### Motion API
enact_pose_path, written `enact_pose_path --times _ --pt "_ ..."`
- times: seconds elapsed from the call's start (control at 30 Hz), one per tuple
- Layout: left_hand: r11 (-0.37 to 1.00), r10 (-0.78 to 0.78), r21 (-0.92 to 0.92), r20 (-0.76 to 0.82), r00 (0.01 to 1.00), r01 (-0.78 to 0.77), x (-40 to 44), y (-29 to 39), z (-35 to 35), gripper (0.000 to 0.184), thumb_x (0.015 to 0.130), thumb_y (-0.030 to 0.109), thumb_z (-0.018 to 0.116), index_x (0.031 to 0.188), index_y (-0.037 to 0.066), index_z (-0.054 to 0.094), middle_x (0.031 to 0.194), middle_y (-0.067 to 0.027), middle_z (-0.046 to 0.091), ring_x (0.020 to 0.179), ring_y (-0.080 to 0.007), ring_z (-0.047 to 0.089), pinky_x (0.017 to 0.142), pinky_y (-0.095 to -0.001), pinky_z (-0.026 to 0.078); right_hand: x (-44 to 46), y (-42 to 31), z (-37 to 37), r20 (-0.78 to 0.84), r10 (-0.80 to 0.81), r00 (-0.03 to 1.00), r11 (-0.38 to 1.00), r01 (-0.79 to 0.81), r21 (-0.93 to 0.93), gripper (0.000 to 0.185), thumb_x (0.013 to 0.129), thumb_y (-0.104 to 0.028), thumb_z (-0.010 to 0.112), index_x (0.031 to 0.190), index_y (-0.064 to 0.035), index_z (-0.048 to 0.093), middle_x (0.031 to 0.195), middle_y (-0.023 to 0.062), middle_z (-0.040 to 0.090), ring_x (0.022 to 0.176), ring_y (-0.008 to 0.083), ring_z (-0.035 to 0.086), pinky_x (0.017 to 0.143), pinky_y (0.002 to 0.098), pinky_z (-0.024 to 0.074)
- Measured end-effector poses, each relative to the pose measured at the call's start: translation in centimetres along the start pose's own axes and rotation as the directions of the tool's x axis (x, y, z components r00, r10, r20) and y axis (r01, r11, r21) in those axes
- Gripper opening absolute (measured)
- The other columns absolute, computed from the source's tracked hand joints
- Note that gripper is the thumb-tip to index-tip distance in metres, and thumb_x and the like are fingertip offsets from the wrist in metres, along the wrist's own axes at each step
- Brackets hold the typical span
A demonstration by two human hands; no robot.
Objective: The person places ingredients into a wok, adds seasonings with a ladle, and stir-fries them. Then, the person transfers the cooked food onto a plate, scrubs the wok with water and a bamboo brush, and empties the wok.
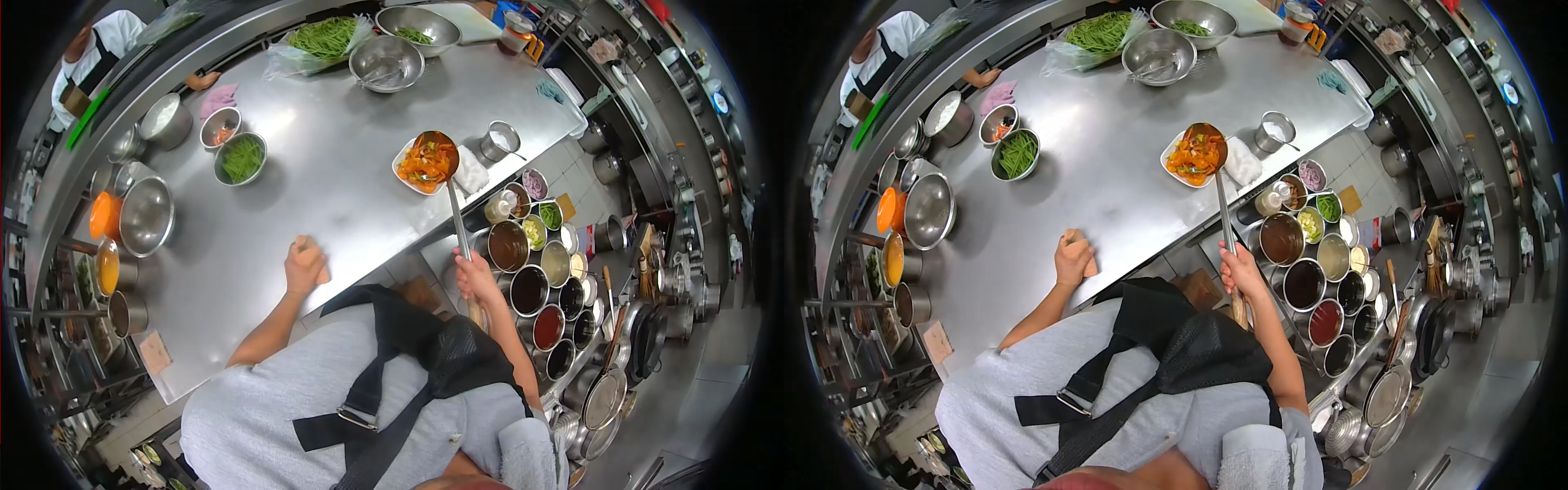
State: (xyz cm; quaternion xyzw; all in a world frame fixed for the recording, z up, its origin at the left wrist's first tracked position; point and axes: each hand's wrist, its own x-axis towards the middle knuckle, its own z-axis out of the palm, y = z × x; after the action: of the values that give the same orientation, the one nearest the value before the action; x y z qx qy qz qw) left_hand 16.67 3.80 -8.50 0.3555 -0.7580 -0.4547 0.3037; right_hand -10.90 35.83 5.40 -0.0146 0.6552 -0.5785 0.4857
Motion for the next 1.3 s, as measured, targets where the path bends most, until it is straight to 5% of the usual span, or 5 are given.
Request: enact_pose_path --times 0.4,1.3 --pt "0.994 -0.012 -0.106 0.056 0.998 0.018 0.8 -0.9 0.3 0.051 0.081 0.025 0.084 0.118 0.0 0.059 0.104 -0.0135 0.069 0.095 -0.0237 0.068 0.087 -0.037 0.055 0.5 -1.2 1.5 -0.076 -0.169 0.983 0.96 0.147 -0.24 0.041 0.103 -0.018 0.057 0.137 0.0009 0.046 0.062 -0.001 0.047 0.04 0.0083 0.042 0.036 0.027 0.0381" --pt "0.995 0.027 -0.1 0.066 0.997 -0.02 1.4 -1.5 0.0 0.056 0.08 0.03 0.084 0.12 0.001 0.058 0.101 -0.0149 0.069 0.092 -0.0276 0.069 0.084 -0.0391 0.056 -1.7 -1.3 5.4 -0.168 -0.197 0.966 0.972 0.171 -0.16 0.043 0.103 -0.015 0.055 0.141 0.0014 0.045 0.065 0.0002 0.049 0.04 0.008 0.043 0.036 0.0257 0.0383"
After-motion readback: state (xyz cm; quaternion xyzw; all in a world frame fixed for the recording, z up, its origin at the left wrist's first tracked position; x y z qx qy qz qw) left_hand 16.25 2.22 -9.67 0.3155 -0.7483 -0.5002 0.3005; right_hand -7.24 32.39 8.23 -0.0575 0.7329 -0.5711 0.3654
